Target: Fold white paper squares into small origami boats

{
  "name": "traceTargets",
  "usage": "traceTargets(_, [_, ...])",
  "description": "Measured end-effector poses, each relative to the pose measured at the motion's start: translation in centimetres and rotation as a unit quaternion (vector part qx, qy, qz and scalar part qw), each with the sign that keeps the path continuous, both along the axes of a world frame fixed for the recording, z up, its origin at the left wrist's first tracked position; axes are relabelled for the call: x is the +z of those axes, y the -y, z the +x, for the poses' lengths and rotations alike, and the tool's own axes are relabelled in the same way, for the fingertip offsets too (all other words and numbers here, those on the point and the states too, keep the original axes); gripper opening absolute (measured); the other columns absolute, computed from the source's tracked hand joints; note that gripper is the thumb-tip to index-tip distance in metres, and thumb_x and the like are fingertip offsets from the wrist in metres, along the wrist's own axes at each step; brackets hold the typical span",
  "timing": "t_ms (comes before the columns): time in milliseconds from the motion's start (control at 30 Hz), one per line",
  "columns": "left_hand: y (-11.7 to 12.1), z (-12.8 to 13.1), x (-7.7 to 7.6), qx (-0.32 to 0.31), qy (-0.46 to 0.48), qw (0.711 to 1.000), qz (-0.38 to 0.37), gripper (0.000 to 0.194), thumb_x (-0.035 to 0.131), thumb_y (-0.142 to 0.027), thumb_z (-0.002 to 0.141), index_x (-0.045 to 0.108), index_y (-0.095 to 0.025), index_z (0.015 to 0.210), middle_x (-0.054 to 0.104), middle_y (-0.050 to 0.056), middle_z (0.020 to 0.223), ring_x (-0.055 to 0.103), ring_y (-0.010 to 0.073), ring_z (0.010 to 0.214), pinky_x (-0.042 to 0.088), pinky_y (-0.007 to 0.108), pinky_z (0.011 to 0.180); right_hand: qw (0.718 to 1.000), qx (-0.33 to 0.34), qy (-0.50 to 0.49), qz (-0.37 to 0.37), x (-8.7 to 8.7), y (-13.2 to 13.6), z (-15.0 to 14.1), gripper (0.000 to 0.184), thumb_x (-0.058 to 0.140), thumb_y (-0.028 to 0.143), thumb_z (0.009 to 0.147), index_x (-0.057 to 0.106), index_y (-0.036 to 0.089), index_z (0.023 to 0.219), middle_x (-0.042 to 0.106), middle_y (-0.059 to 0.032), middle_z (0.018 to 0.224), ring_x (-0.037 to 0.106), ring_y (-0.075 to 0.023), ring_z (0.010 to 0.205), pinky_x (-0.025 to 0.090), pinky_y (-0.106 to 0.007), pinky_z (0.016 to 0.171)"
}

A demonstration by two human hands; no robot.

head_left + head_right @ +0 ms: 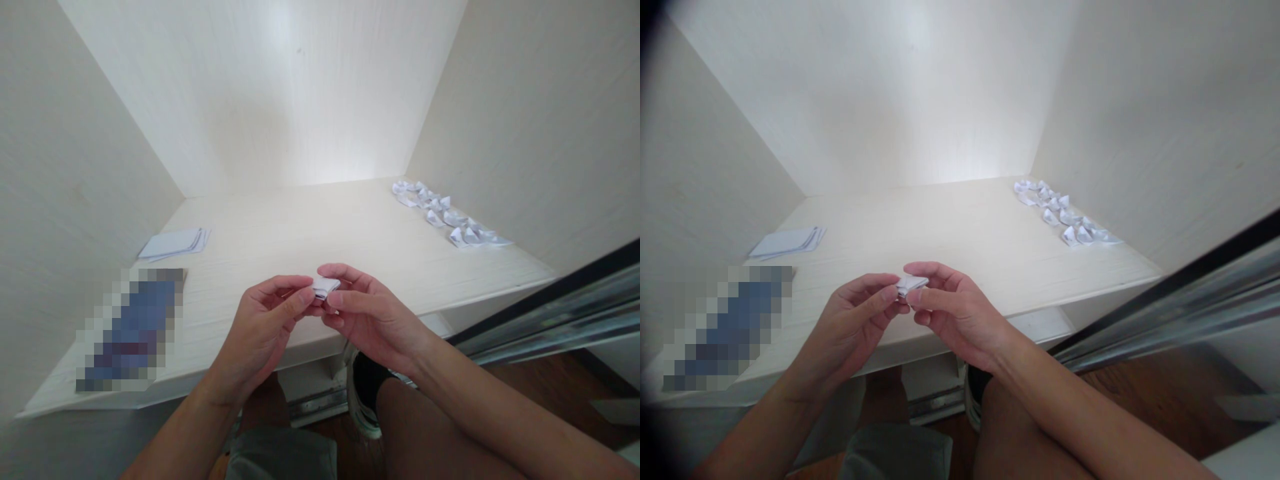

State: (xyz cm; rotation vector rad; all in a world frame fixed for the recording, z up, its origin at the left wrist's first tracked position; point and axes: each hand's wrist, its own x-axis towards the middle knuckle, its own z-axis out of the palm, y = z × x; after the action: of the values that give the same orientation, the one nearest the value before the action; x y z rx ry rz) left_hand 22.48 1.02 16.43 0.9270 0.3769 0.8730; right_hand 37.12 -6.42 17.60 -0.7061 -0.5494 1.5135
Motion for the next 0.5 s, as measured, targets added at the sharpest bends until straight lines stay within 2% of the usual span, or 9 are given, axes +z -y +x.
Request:
traceTargets(200, [0.08, -0.12, -0.17, 0.007, 0.004, 1.0, 0.025, 0.011, 0.086, -0.016, 0.077, 0.082, -0.019, 0.086, 0.081, 0.002, 0.085, 0.074, 0.0116, 0.077, 0.062, 0.019, 0.073, 1.0, 0.008, 0.0, 0.008, -0.11, 0.01, 0.1, 0.034, 0.088, 0.014, 0.069, 0.077, 0.023, 0.101, 0.073, 0.0014, 0.084, 0.063, -0.0084, 0.073, 0.042, -0.019, 0.065])
traceTargets(500, [0.03, -0.3, -0.41, -0.028, 0.005, 0.999, 0.017, 0.012, 0.085, -0.018, 0.078, 0.082, -0.02, 0.089, 0.081, 0.003, 0.089, 0.075, 0.0139, 0.08, 0.061, 0.021, 0.073, 0.999, 0.029, -0.022, 0.012, -0.03, 0.16, 0.26, 0.031, 0.084, 0.012, 0.071, 0.076, 0.02, 0.099, 0.072, 0.0017, 0.077, 0.061, -0.008, 0.068, 0.039, -0.021, 0.064])
